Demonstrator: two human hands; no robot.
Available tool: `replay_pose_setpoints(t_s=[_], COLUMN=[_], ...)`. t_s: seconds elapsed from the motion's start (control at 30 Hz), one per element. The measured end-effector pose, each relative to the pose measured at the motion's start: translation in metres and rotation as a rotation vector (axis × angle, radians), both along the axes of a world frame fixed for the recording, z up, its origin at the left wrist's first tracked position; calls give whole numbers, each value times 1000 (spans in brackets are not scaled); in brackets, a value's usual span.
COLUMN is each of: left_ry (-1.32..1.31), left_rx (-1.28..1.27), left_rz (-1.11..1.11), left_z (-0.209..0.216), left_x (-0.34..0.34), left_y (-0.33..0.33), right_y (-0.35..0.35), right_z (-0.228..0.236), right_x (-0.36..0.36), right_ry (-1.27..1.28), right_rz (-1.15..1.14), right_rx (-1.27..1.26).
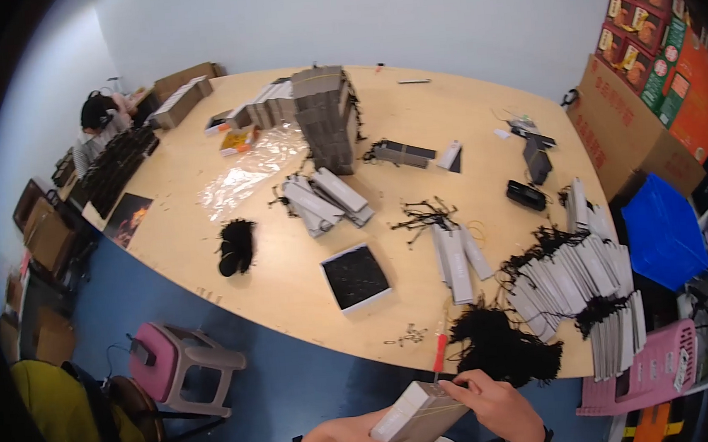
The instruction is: The person threads a black cord through a hole in a paper tag and ties it into a loop. They then pick up a stack of tags, remove a rubber band, and place the tags on the table before picking up another stack and securing it with a rubber band.
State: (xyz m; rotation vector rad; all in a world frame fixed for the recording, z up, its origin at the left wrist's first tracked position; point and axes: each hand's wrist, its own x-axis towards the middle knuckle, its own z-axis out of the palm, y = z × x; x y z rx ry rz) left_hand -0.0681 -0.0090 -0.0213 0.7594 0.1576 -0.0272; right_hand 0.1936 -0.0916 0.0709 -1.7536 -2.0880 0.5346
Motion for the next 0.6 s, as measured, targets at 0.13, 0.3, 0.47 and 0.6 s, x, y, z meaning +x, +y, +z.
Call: replay_pose_setpoints(t_s=[0.13,0.3,0.47,0.6], left_ry=[15,-47,-105,-81], left_rx=[-55,-7,32,2], left_rz=[8,-82,-171,-234], left_z=[5,-5,-21,-24], left_x=[-6,-8,-14,-11], left_y=[2,9,11,15], right_y=[7,13,14,19], right_z=[-1,10,11,17], right_x=[7,7,13,10], right_ry=[101,148,187,62], right_rz=[163,252,370,376], right_rx=[-96,-189,-278,-223])
